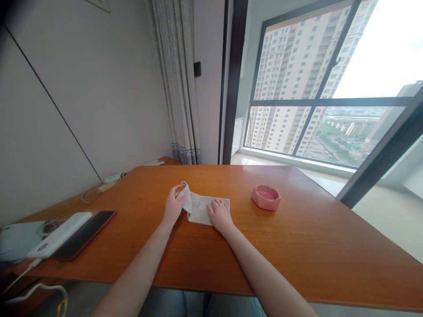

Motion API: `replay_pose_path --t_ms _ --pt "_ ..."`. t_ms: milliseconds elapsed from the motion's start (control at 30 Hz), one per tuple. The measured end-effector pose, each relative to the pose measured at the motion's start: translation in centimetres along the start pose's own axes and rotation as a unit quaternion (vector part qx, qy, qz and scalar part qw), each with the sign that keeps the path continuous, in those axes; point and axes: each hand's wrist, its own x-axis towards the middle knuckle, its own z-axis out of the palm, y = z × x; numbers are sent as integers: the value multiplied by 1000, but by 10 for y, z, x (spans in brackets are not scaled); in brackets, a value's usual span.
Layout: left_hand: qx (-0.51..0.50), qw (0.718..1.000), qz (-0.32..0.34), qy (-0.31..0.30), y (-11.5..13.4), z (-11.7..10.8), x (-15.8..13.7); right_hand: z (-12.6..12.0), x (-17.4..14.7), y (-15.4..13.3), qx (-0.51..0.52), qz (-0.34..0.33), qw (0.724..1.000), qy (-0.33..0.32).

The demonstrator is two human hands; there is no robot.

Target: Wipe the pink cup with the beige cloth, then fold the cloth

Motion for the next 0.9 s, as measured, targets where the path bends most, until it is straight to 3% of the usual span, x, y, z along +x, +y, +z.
replay_pose_path --t_ms 67,167,233,333,500,733,900 --pt "-6 997 49 -52 11 18 -7 -6 6 6 109 5 993 37" --pt "16 975 127 -180 24 47 -17 -17 14 18 257 58 961 89" --pt "48 955 164 -244 27 63 -26 -23 17 29 296 104 946 77" --pt "112 924 212 -298 27 75 -39 -30 19 43 222 105 969 38" --pt "227 890 263 -295 26 66 -47 -32 21 50 103 78 990 62" --pt "220 864 285 -351 31 58 -46 -35 15 45 46 76 995 45" --pt "215 857 282 -374 28 61 -51 -38 10 43 -68 91 992 47"
